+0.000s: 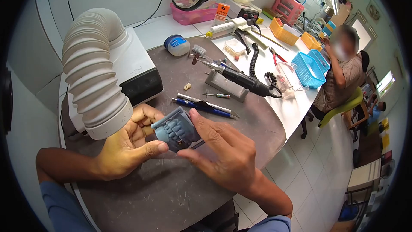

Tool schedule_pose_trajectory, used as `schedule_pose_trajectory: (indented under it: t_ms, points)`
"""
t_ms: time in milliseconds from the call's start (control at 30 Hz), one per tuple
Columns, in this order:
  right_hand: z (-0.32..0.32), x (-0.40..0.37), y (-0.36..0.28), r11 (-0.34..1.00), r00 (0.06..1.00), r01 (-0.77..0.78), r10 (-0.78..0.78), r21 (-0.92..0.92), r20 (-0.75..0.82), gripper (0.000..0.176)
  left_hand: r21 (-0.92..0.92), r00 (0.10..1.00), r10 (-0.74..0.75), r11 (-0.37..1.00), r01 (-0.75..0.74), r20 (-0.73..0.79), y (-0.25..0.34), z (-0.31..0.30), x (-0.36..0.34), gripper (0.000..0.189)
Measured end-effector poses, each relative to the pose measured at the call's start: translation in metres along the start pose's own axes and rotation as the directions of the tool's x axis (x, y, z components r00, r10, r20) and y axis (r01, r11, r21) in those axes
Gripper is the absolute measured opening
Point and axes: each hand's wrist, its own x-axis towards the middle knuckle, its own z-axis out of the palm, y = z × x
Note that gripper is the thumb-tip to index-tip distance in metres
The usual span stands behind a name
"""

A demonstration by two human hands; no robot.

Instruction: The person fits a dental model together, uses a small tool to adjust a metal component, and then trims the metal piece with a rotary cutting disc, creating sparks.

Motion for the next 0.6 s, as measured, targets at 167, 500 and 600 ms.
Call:
schedule_pose_trajectory:
  t_ms: [167,500,600]
  points:
    - [0.005,0.0,-0.004,0.983,0.993,0.115,-0.118,-0.146,-0.013,0.079,-0.167,1.0,-0.026,0.986,0.025,0.001,0.004,0.006,-0.002,0.039]
    - [0.003,-0.001,-0.008,0.968,0.991,0.128,-0.132,-0.214,-0.003,0.075,-0.151,0.997,-0.061,0.986,0.066,0.042,-0.003,0.004,-0.003,0.042]
    - [0.002,-0.001,-0.007,0.966,0.992,0.122,-0.123,-0.229,0.007,0.069,-0.03,0.994,-0.103,0.994,0.104,0.025,0.005,0.002,0.003,0.041]
